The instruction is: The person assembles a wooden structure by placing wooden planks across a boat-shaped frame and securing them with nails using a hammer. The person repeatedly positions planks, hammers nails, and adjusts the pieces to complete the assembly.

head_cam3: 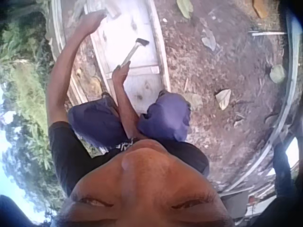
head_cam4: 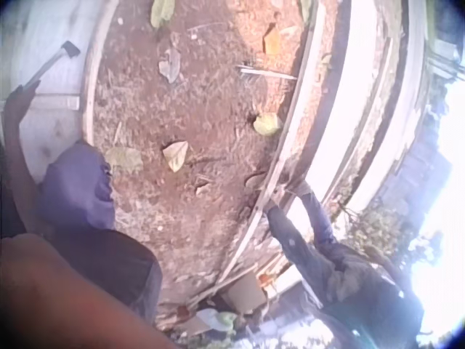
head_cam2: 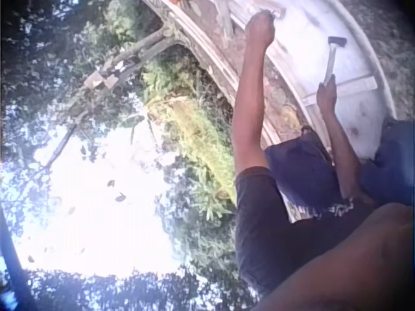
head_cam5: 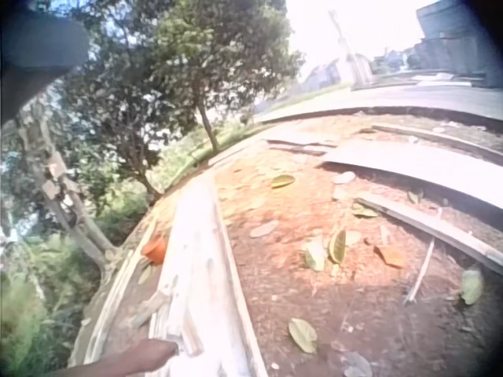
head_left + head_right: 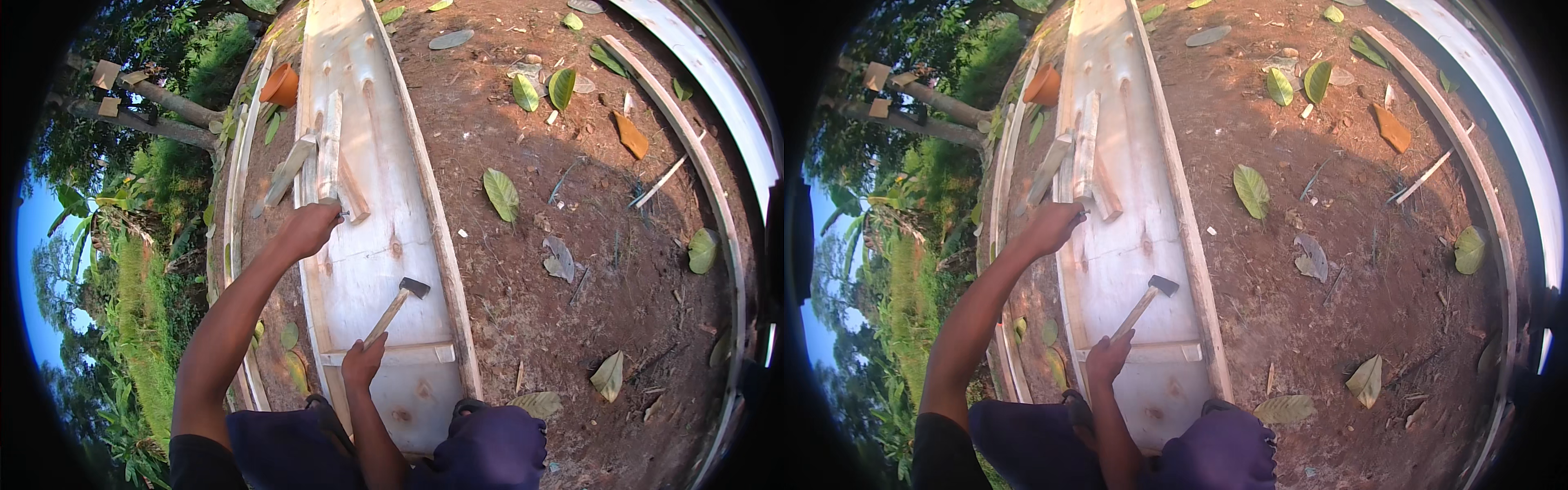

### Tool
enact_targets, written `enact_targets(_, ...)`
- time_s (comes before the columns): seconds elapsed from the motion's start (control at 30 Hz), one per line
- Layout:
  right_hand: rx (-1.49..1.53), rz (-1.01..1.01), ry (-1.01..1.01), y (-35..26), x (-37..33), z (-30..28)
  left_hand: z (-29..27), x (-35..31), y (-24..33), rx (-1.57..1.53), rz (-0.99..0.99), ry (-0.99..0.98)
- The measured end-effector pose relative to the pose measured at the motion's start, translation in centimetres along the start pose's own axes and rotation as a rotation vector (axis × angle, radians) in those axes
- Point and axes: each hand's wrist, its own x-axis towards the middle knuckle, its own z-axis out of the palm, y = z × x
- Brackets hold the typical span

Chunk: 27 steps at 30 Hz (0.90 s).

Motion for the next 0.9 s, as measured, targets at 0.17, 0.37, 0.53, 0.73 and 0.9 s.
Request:
enact_targets(0.17, -0.026, 0.028, 0.040, 1.9, 0.3, 1.0, 2.4, 2.3, -1.4, 0.058, 0.001, 0.087)
enact_targets(0.37, -0.209, -0.212, 0.184, 2.0, 3.5, 2.1, 8.1, 3.1, -7.1, 0.064, -0.047, -0.047)
enact_targets(0.53, -0.395, -0.362, 0.324, 1.6, 8.0, 3.4, 11.4, 6.3, -14.7, -0.132, -0.194, 0.116)
enact_targets(0.73, -0.652, -0.679, 0.552, 3.0, 11.8, 5.3, 14.6, 8.3, -22.6, -0.424, -0.460, 0.167)
enact_targets(0.9, -0.692, -0.651, 0.684, 3.9, 12.6, 7.4, 12.8, 9.4, -27.5, -0.512, -0.434, 0.088)
